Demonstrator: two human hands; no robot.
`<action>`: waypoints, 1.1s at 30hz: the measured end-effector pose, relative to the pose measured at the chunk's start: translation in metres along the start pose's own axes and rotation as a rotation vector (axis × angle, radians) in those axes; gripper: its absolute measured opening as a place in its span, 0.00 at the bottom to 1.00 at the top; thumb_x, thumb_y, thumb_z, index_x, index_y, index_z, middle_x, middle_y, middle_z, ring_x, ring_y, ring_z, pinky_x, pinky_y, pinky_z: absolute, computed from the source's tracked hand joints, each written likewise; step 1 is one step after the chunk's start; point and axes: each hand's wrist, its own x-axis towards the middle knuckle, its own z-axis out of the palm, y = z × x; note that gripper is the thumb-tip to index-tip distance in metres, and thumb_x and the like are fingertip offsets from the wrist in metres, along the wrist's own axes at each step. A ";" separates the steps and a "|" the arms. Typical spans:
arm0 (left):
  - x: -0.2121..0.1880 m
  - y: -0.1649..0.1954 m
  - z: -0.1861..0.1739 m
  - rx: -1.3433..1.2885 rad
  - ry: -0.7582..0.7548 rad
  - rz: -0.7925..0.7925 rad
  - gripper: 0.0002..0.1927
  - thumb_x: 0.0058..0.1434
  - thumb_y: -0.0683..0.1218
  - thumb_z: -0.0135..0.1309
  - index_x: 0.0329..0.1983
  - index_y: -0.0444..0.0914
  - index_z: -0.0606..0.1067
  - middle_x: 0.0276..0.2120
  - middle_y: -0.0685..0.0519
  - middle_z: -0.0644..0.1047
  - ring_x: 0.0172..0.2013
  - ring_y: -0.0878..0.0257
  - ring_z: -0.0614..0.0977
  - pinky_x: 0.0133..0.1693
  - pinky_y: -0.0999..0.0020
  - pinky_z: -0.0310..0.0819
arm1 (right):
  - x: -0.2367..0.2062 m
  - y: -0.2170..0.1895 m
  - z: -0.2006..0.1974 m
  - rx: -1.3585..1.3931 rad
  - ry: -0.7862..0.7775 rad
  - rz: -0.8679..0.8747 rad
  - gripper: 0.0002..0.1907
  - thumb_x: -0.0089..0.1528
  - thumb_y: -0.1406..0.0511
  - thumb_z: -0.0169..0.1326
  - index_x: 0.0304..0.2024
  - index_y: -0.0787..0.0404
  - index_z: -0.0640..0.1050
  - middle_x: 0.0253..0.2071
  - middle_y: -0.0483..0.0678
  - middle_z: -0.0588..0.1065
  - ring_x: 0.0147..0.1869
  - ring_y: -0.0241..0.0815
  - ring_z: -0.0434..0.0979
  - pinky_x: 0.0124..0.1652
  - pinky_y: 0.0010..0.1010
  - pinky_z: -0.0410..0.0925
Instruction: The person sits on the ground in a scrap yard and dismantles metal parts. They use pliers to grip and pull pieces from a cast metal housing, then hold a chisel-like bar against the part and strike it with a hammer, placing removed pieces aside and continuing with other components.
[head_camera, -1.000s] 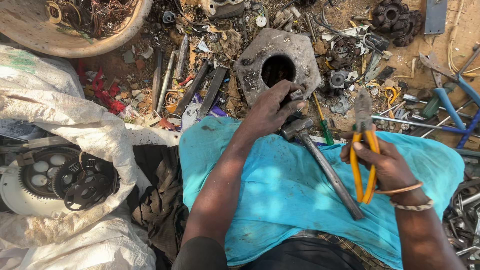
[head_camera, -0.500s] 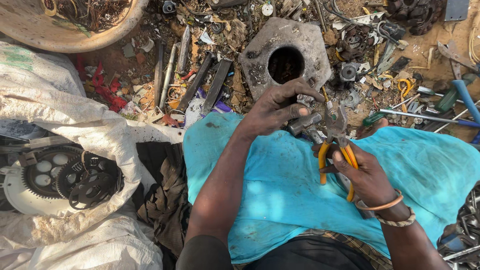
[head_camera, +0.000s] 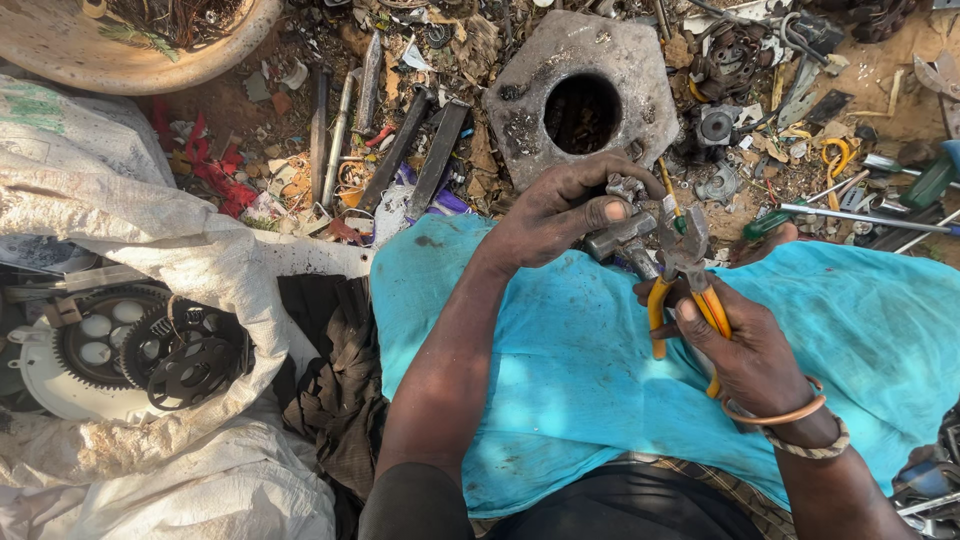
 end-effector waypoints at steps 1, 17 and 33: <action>0.001 0.000 0.001 -0.001 0.010 0.007 0.20 0.73 0.57 0.56 0.58 0.39 0.78 0.46 0.54 0.79 0.50 0.65 0.79 0.54 0.67 0.76 | 0.000 -0.001 -0.001 -0.157 0.061 0.014 0.21 0.70 0.61 0.49 0.62 0.65 0.75 0.48 0.55 0.79 0.47 0.45 0.78 0.50 0.37 0.72; 0.003 0.009 0.011 0.627 0.126 -0.102 0.21 0.60 0.51 0.67 0.54 0.38 0.80 0.36 0.51 0.79 0.35 0.60 0.82 0.36 0.61 0.78 | 0.021 -0.011 -0.013 -1.312 0.429 -0.406 0.30 0.59 0.66 0.64 0.65 0.54 0.76 0.49 0.52 0.77 0.48 0.58 0.77 0.47 0.49 0.70; 0.016 -0.010 0.061 0.499 0.375 0.044 0.17 0.77 0.54 0.45 0.49 0.35 0.71 0.37 0.49 0.73 0.32 0.57 0.80 0.35 0.62 0.75 | 0.036 0.022 -0.010 -0.831 0.442 -0.456 0.21 0.66 0.71 0.58 0.61 0.68 0.72 0.48 0.60 0.75 0.50 0.64 0.78 0.48 0.47 0.70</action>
